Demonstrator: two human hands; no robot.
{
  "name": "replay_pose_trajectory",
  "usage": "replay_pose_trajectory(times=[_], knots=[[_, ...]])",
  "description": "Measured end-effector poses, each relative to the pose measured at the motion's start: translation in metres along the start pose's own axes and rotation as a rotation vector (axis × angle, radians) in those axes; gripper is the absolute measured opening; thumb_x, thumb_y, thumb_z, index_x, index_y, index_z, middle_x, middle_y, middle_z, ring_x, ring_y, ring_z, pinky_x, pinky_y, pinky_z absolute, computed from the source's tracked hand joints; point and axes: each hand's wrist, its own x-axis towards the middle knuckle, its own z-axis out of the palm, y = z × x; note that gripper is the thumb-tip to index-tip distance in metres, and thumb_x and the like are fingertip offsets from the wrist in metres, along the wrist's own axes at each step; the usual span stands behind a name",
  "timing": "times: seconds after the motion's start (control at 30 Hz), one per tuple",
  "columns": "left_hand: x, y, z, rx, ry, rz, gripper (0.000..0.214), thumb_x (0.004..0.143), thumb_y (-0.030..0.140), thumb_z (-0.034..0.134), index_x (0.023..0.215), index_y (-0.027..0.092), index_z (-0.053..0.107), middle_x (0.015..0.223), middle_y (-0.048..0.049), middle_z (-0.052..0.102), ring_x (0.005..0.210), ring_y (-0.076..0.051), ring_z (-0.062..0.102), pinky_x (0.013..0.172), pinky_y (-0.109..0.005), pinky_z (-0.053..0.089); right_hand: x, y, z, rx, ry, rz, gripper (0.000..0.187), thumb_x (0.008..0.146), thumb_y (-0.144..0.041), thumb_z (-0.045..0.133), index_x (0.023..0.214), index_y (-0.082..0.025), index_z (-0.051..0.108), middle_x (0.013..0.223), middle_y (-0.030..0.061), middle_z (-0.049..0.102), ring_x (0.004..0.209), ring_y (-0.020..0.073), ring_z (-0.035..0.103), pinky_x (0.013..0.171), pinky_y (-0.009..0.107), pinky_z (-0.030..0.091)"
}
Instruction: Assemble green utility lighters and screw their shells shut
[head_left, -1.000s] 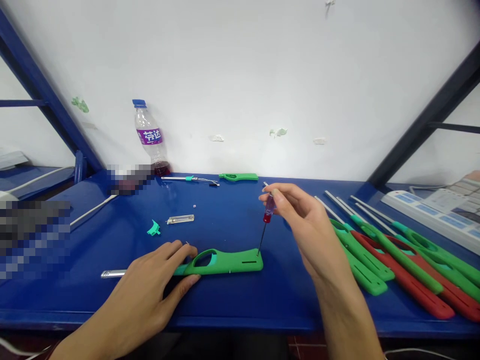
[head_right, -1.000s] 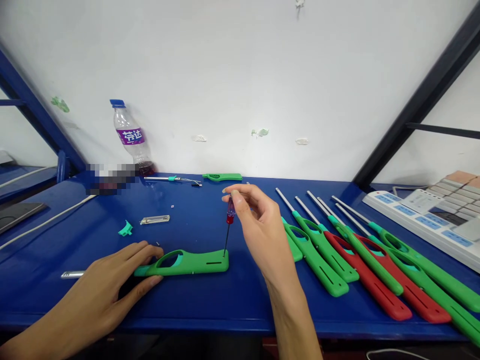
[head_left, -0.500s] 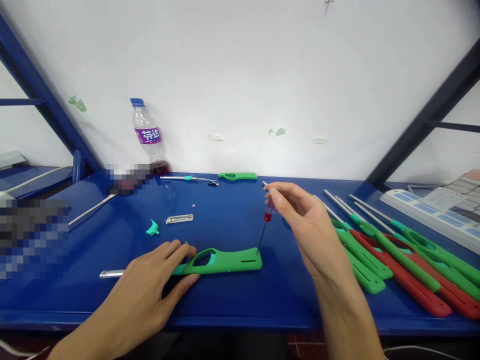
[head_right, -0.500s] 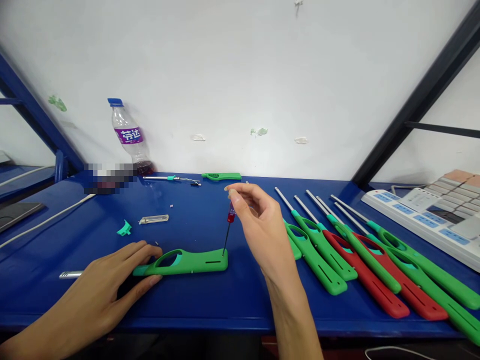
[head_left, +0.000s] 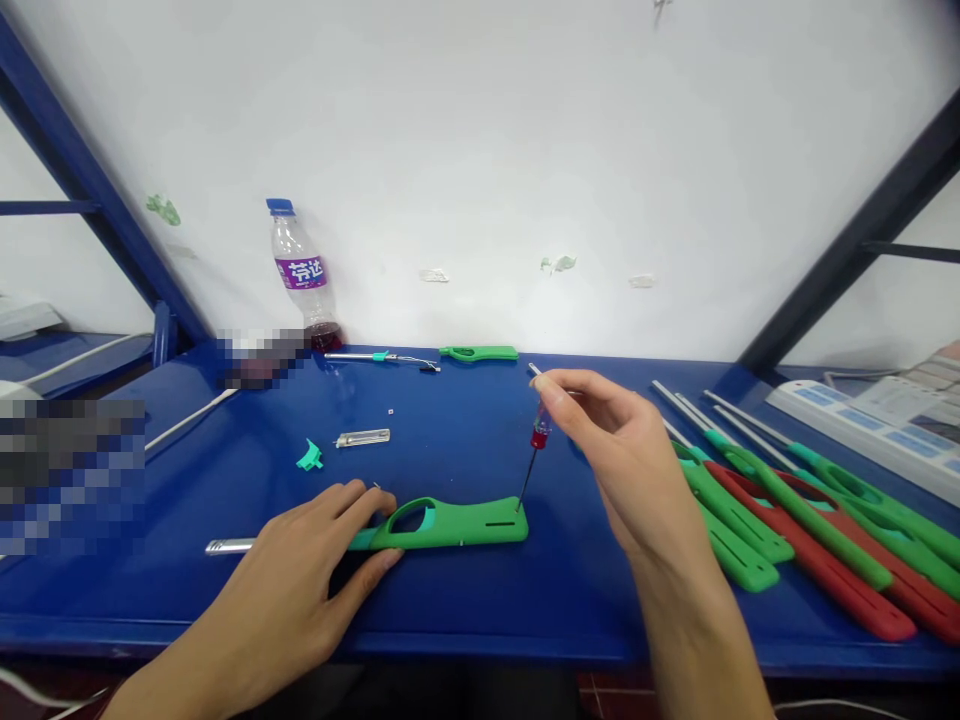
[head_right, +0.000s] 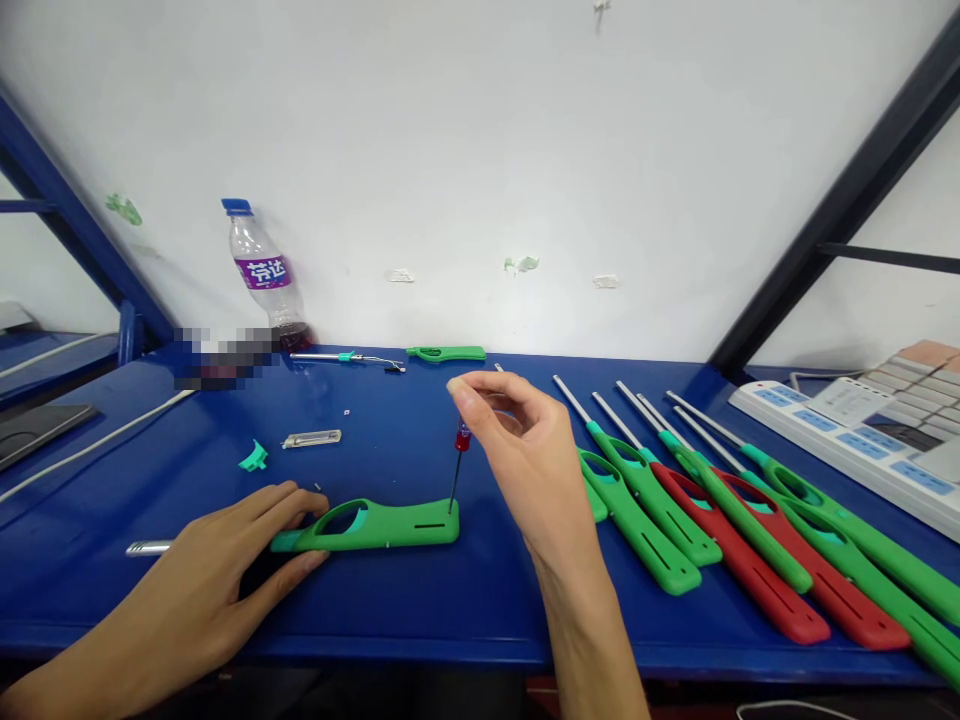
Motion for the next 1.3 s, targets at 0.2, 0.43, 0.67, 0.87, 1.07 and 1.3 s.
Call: replay_pose_trajectory(times=[0.2,0.43,0.67,0.87,1.07,1.3], knots=[[-0.0010,-0.0011,0.0004,-0.002,-0.011,0.001,0.030,0.111,0.053,0.052,0.127,0.031,0.064,0.119,-0.0047,0.075,0.103,-0.029,0.075,0.086,-0.040,0.056,0.0002,0.0017,-0.0013,-0.020,-0.013,-0.017,0.021,0.098,-0.047,0.077,0.103,-0.028,0.083,0.112,0.0044,0.081,0.109,0.0230,0.072,0.098,0.038,0.056],[-0.0004,-0.0014,0.0020,-0.021,-0.024,-0.020,0.031,0.111,0.053,0.051,0.128,0.031,0.063,0.119,-0.0044,0.073,0.104,-0.030,0.073,0.087,-0.043,0.055,0.0011,0.0009,0.0002,-0.047,-0.049,-0.036,0.021,0.104,-0.048,0.071,0.107,-0.029,0.079,0.110,0.0019,0.078,0.104,0.0195,0.069,0.093,0.033,0.055],[-0.0024,-0.0012,0.0023,-0.044,-0.023,-0.029,0.031,0.111,0.054,0.051,0.128,0.031,0.063,0.119,-0.0041,0.072,0.103,-0.030,0.073,0.088,-0.043,0.053,0.0003,-0.0015,0.0016,-0.026,-0.056,-0.004,0.018,0.099,-0.044,0.077,0.106,-0.028,0.078,0.101,0.0009,0.076,0.096,0.0173,0.068,0.086,0.029,0.055],[-0.0039,-0.0026,0.0021,-0.040,-0.013,-0.020,0.031,0.111,0.054,0.052,0.128,0.031,0.064,0.118,-0.0032,0.073,0.103,-0.029,0.073,0.086,-0.041,0.053,0.0013,0.0002,0.0013,-0.022,-0.043,-0.022,0.016,0.096,-0.042,0.080,0.102,-0.028,0.079,0.105,0.0009,0.076,0.100,0.0172,0.069,0.087,0.029,0.056],[-0.0012,-0.0013,0.0027,-0.032,0.007,-0.010,0.030,0.110,0.053,0.053,0.126,0.030,0.065,0.115,-0.0033,0.074,0.100,-0.028,0.073,0.083,-0.039,0.054,0.0024,0.0010,0.0000,-0.022,-0.057,-0.004,0.017,0.099,-0.039,0.075,0.110,-0.027,0.078,0.106,0.0024,0.077,0.106,0.0190,0.069,0.093,0.032,0.055],[-0.0013,-0.0006,0.0025,-0.019,0.027,-0.002,0.030,0.109,0.052,0.054,0.125,0.030,0.067,0.114,-0.0036,0.075,0.098,-0.028,0.074,0.081,-0.037,0.055,0.0020,0.0023,0.0005,-0.051,-0.062,0.003,0.018,0.095,-0.039,0.079,0.108,-0.028,0.074,0.101,0.0008,0.072,0.098,0.0188,0.068,0.088,0.032,0.055]])
